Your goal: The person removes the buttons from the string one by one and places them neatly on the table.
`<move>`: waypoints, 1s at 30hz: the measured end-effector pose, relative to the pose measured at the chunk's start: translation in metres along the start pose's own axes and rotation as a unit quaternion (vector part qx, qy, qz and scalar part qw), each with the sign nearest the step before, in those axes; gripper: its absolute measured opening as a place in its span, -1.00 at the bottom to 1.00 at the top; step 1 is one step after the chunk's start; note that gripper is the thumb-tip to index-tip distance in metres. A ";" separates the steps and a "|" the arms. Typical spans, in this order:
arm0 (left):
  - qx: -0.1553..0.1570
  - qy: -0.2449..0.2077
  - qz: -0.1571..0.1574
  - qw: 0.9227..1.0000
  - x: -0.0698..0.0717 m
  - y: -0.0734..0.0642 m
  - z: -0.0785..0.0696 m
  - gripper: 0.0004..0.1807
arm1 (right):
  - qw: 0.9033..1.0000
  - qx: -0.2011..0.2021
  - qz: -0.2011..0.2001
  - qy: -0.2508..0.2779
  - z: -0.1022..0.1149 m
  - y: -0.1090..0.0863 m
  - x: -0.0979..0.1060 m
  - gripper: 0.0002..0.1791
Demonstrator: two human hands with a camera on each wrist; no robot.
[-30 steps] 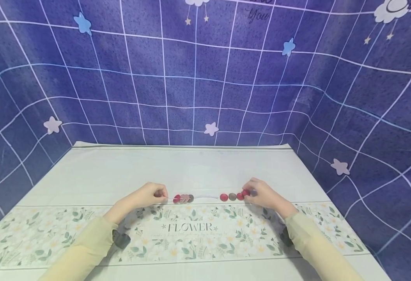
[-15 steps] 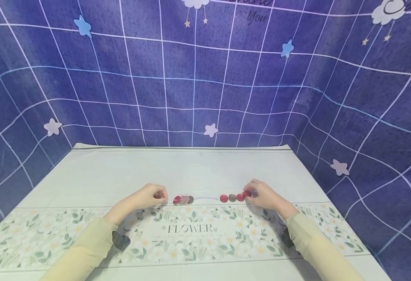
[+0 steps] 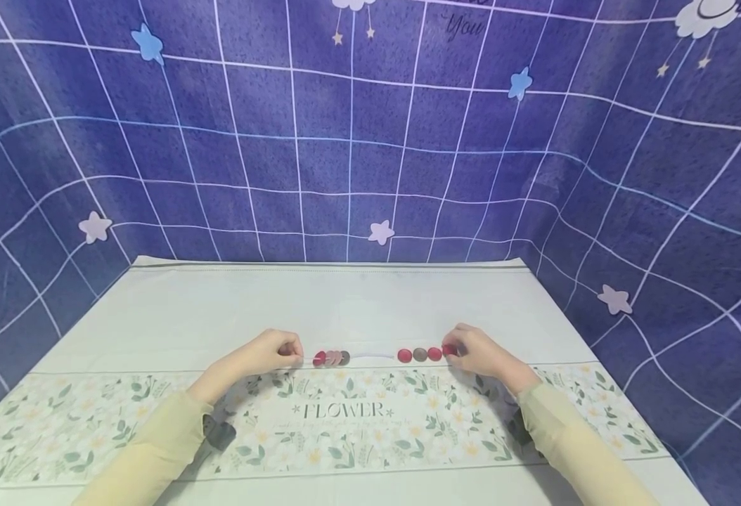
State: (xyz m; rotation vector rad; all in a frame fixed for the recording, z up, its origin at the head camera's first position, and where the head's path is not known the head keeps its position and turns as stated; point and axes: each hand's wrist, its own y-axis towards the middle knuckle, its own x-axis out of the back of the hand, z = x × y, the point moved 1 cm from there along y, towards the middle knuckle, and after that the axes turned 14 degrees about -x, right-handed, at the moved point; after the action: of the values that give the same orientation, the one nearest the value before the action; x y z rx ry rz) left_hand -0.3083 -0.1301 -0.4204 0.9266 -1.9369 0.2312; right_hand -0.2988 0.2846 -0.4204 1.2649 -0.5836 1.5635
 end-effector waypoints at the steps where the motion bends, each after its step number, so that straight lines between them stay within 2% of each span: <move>1: -0.002 0.000 0.000 1.000 0.000 0.000 0.000 -0.96 | 1.000 -0.003 0.003 -0.002 0.000 0.000 0.000 -0.73; 9: -0.002 0.007 0.002 1.000 0.002 0.000 -0.002 -0.96 | 1.000 -0.019 0.015 -0.010 0.002 0.000 0.001 -0.74; 30: -0.006 0.013 0.000 1.000 0.001 -0.001 -0.003 -0.95 | 1.000 -0.010 0.010 -0.014 0.002 -0.001 -0.002 -0.74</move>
State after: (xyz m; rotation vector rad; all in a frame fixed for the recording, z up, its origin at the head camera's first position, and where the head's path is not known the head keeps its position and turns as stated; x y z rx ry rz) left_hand -0.3063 -0.1296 -0.4181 0.9104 -1.9118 0.2302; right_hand -0.2974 0.2826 -0.4221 1.2719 -0.6289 1.5549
